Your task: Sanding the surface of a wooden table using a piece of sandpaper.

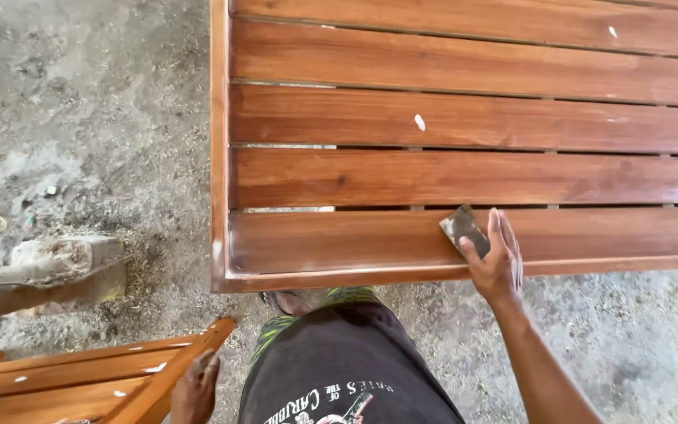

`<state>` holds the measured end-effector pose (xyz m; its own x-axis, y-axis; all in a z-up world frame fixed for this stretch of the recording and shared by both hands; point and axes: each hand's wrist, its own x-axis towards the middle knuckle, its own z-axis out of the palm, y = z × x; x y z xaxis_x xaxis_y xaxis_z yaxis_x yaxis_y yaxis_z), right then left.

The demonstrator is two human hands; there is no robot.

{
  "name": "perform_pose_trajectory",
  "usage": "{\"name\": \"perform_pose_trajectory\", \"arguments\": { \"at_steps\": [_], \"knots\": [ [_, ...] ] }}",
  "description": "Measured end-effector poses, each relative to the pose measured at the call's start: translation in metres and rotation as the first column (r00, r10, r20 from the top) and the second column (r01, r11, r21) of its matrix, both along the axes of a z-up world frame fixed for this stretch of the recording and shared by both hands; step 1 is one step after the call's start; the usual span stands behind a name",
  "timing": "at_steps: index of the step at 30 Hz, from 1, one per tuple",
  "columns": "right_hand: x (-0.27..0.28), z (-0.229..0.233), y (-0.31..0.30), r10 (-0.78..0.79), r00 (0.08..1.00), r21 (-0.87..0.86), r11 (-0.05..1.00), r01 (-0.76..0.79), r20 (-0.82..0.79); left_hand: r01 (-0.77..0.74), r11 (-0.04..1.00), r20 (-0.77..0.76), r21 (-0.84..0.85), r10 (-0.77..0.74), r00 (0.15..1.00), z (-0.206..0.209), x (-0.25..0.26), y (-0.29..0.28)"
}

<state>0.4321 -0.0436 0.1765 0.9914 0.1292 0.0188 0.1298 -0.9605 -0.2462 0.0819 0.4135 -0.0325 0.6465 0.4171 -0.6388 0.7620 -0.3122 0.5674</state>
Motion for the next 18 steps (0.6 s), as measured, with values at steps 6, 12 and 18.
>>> {"name": "perform_pose_trajectory", "arguments": {
  "at_steps": [6, 12, 18],
  "knots": [
    [0.016, 0.008, 0.026, -0.14, 0.979, 0.212, 0.962, 0.171, -0.151, -0.082, 0.984, 0.201, 0.16, 0.049, 0.978, 0.136, 0.105, 0.001],
    [0.032, 0.042, 0.142, -0.004, 0.807, 0.663, 0.567, 0.488, -0.59, -0.427, 0.904, 0.556, 0.013, 0.348, 0.755, 0.245, 0.169, -0.032],
    [0.027, 0.023, 0.252, 0.075, 0.858, 0.809, 0.383, 0.445, -0.507, -0.318, 0.923, 0.864, 0.218, -0.03, 0.503, 0.235, 0.208, -0.063]
  ]
}}
